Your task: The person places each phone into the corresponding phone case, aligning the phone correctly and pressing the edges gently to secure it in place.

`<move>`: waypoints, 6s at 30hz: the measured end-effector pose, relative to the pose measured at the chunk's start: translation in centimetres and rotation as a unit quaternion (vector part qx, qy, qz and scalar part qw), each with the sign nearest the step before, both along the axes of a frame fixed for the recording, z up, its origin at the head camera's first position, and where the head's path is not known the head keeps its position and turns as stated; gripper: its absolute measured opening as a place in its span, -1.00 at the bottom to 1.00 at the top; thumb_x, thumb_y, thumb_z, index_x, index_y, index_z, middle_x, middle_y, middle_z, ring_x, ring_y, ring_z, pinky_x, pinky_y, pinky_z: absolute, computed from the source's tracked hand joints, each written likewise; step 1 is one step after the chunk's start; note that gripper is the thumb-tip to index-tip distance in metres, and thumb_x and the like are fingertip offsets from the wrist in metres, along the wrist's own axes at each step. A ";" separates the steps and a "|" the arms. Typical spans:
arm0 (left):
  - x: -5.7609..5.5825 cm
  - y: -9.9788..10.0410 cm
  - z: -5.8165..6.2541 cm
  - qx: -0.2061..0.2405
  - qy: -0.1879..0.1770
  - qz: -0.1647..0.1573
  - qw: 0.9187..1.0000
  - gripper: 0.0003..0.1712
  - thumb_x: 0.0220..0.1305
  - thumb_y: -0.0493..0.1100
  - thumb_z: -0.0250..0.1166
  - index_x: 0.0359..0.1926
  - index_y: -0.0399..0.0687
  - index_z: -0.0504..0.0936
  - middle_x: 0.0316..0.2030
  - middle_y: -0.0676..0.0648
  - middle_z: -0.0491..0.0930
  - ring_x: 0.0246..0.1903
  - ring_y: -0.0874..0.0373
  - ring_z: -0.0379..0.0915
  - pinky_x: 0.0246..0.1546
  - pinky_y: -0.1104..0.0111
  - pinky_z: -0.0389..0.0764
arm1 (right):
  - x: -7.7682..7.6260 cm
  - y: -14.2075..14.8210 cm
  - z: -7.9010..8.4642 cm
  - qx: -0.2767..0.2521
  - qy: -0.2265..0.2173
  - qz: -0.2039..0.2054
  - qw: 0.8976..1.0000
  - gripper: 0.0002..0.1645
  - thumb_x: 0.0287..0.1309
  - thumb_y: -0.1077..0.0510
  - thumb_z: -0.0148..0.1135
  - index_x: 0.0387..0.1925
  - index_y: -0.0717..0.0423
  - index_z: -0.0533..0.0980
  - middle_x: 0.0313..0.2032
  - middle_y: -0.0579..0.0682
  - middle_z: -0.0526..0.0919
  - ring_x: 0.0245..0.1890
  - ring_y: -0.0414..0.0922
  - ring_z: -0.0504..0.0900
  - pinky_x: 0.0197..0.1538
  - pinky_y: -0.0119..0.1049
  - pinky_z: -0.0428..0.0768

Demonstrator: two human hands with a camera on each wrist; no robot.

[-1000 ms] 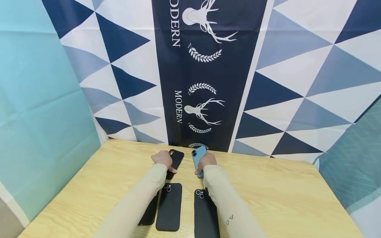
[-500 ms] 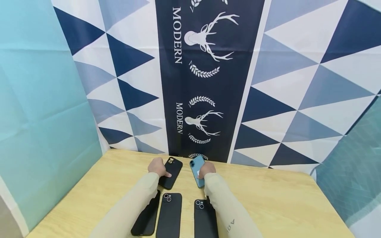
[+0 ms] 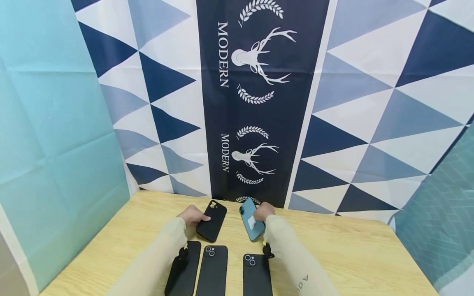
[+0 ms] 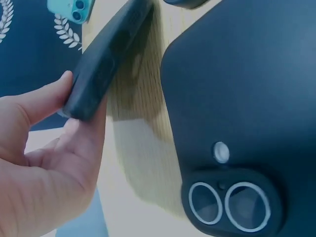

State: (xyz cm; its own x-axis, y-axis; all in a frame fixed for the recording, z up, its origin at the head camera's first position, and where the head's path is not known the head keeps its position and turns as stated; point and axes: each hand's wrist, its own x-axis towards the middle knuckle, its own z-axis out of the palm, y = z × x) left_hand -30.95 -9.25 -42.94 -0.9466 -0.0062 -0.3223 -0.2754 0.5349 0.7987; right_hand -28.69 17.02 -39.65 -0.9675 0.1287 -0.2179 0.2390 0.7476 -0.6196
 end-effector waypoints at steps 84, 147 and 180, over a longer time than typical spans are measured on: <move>10.6 0.9 5.6 0.296 0.026 -0.029 0.954 -0.68 0.23 -0.27 0.35 -0.07 -0.44 0.64 -0.21 -0.23 0.76 -0.34 0.20 0.73 -0.19 0.32 0.74 | 13.2 -0.4 0.5 -0.473 -0.039 -0.050 0.879 -0.42 0.49 0.26 -0.25 0.37 0.59 0.04 -0.32 -0.18 0.67 -0.27 -0.39 0.62 -0.16 -0.48 0.65; 17.5 3.5 8.0 0.310 0.028 -0.031 0.950 -0.67 0.18 -0.29 0.39 -0.06 -0.39 0.63 -0.28 -0.21 0.77 -0.44 0.28 0.67 -0.32 0.37 0.72 | 17.4 -2.5 1.1 -0.610 -0.099 0.070 0.783 -0.55 0.55 0.13 -0.25 0.30 0.20 0.33 -0.07 -0.22 0.69 0.00 -0.33 0.66 0.10 -0.43 0.62; 18.4 4.1 7.2 0.112 0.174 -0.075 0.975 -0.63 0.12 -0.14 0.46 -0.18 -0.38 0.69 -0.38 -0.21 0.77 -0.35 0.06 0.74 -0.40 0.39 0.70 | 17.9 -3.1 1.9 -0.516 -0.072 0.013 0.854 -0.26 0.42 0.03 0.08 0.38 0.45 0.16 -0.14 -0.28 0.73 -0.10 -0.40 0.68 0.00 -0.48 0.64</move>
